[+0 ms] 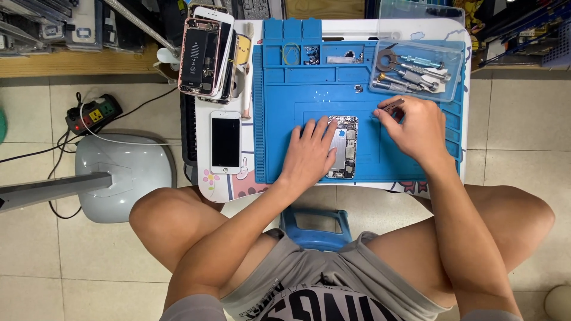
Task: The person is repairing a disassembled smartphone on a blue work mat. They use a screwdriver to remove and tighten screws on the phone's internal components and tweezers to handle small parts. The person works methodically, placing removed screws into a compartment on the mat.
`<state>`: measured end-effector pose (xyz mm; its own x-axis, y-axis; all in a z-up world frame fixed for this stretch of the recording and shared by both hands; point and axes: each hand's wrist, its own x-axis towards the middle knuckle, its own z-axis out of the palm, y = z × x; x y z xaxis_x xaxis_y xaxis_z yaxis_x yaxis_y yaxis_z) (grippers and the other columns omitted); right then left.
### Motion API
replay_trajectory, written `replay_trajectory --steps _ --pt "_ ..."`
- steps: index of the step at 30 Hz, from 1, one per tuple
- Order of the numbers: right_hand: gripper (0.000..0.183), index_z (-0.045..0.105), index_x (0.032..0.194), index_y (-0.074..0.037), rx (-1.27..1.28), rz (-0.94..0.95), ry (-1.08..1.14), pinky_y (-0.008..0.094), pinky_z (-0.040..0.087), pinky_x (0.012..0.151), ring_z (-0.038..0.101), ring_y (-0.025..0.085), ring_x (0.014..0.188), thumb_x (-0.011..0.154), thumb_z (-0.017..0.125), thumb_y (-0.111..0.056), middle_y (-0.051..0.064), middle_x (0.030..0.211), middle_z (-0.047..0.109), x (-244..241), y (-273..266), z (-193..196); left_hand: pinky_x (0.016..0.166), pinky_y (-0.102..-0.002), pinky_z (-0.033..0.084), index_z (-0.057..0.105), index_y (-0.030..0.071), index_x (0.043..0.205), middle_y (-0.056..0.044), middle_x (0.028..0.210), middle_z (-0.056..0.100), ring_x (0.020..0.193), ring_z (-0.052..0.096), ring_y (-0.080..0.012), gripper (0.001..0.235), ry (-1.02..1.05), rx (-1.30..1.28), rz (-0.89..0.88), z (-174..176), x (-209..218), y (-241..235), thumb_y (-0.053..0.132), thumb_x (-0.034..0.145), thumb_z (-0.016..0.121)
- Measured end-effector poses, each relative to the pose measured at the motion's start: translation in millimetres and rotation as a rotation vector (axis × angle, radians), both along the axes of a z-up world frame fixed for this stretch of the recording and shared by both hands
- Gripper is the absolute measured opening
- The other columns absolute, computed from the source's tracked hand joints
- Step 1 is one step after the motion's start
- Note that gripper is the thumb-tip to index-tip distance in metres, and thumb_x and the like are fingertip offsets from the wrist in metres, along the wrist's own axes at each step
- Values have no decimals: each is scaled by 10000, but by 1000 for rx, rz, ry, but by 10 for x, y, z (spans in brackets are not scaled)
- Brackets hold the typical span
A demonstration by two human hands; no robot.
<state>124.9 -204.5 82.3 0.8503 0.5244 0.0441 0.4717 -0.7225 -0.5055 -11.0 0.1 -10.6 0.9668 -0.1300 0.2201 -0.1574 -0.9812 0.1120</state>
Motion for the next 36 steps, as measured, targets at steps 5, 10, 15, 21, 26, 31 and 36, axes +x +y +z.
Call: replay_trajectory --steps 5,10,15,21,26,31,36 --pt "56 788 1114 -133 211 -5 -56 338 558 643 725 228 758 1077 758 -163 42 776 732 75 157 -318 985 -472 463 554 148 1499 -132 1399 532 1241 532 -285 592 -3 4 1 49 8 26 406 971 622" --pt "64 773 1116 -66 491 2 -19 287 561 615 741 214 781 1060 751 -90 98 839 780 43 539 -538 975 -474 462 583 138 1464 -133 1386 542 1230 536 -285 581 -17 -24 15 13 33 7 410 953 637" --pt "76 804 1086 -37 578 28 -42 313 556 540 747 288 757 1018 769 -40 136 895 796 56 685 -756 993 -495 463 526 180 1523 -130 1390 537 1246 540 -298 615 -20 -63 -4 26 5 25 387 955 640" --pt "53 823 1059 -78 564 22 -89 336 533 512 718 269 704 1029 781 -67 107 883 796 64 676 -823 992 -491 467 557 163 1481 -137 1391 538 1247 542 -298 576 -30 -56 1 -32 23 8 394 959 641" --pt "45 815 1029 -86 566 52 -113 362 531 551 712 313 709 1028 779 -59 107 870 784 59 683 -766 997 -486 467 552 166 1489 -131 1398 536 1250 541 -287 576 -5 -45 -3 -9 28 -5 404 970 630" --pt "65 809 1009 -96 576 93 -128 371 544 611 721 332 742 1030 775 -45 92 875 782 95 671 -807 998 -482 463 555 167 1504 -129 1407 540 1253 537 -280 568 27 -31 -14 17 16 2 412 994 606" --pt "71 818 1013 -111 590 99 -132 355 546 645 718 317 746 1031 783 -53 74 854 770 99 661 -816 979 -484 469 548 139 1505 -144 1409 524 1242 533 -295 600 11 18 -28 37 25 3 429 986 631"
